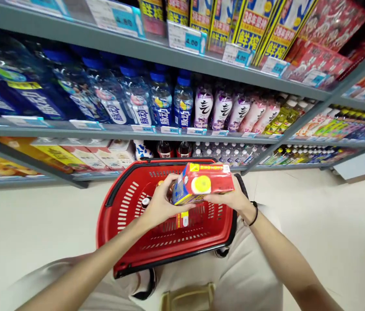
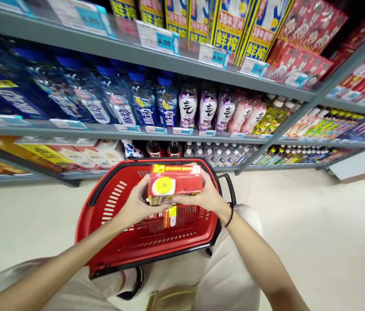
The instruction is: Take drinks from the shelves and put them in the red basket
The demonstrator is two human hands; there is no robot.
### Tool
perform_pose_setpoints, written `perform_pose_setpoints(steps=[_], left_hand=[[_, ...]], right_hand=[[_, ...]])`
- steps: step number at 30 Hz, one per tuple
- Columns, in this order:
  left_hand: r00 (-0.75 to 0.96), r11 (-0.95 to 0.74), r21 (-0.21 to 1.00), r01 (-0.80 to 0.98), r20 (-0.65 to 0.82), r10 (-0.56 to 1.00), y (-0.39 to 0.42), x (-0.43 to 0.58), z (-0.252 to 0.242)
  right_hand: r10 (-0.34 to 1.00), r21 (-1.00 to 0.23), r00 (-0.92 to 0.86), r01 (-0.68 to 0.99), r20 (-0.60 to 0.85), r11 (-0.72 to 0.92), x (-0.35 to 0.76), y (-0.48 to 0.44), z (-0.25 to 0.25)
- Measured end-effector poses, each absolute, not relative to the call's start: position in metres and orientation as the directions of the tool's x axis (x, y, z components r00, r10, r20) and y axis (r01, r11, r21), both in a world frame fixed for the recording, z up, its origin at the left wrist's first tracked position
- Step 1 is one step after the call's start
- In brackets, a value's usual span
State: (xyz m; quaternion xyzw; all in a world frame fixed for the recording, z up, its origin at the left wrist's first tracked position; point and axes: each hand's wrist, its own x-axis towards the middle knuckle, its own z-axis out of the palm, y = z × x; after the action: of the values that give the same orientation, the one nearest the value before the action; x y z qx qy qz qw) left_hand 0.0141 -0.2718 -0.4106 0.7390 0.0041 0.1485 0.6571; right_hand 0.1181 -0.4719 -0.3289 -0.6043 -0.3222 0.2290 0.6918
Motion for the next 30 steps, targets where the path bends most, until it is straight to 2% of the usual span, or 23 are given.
perform_pose_setpoints(steps=[3,5,8,13,16,19,22,25,27,30], left_hand=[[0.936,-0.180,0.944,-0.275,0.306,0.174,-0.271,0.021,-0.411],[0.936,-0.184,0.938,-0.293,0.321,0.147,-0.273,0.023,-0.410],[0.941,-0.195,0.939,-0.285,0.312,0.129,-0.277,0.024,-0.411],[0.906,-0.309,0.881,-0.359,0.409,0.113,-0.274,0.021,-0.413],[0.877,-0.464,0.805,-0.370,0.467,0.111,-0.267,0.017,-0.405],[0.846,-0.586,0.733,-0.345,0.514,0.144,-0.264,0.010,-0.389],[0.855,-0.563,0.775,-0.287,0.472,0.216,-0.269,0.001,-0.371],[0.870,-0.567,0.776,-0.276,0.452,0.195,-0.282,-0.010,-0.362],[0.846,-0.652,0.678,-0.339,0.523,0.105,-0.292,-0.017,-0.361],[0.746,-0.787,0.441,-0.432,0.666,-0.036,-0.303,-0.025,-0.368]], right_hand=[[0.813,-0.952,0.497,0.191,0.302,0.237,0.125,-0.482,-0.324],[0.830,-0.936,0.438,0.227,0.345,0.269,0.128,-0.486,-0.325],[0.822,-0.935,0.453,0.246,0.345,0.257,0.128,-0.490,-0.327],[0.823,-0.954,0.484,0.191,0.297,0.232,0.123,-0.498,-0.324],[0.772,-0.980,0.606,0.071,0.192,0.188,0.120,-0.499,-0.327],[0.678,-0.950,0.734,-0.183,0.038,0.251,0.120,-0.490,-0.337],[0.586,-0.820,0.805,-0.396,-0.093,0.413,0.122,-0.472,-0.344],[0.468,-0.672,0.852,-0.491,-0.236,0.554,0.125,-0.456,-0.346],[0.396,-0.575,0.856,-0.516,-0.332,0.635,0.127,-0.450,-0.346],[0.373,-0.475,0.828,-0.550,-0.419,0.687,0.127,-0.449,-0.347]])
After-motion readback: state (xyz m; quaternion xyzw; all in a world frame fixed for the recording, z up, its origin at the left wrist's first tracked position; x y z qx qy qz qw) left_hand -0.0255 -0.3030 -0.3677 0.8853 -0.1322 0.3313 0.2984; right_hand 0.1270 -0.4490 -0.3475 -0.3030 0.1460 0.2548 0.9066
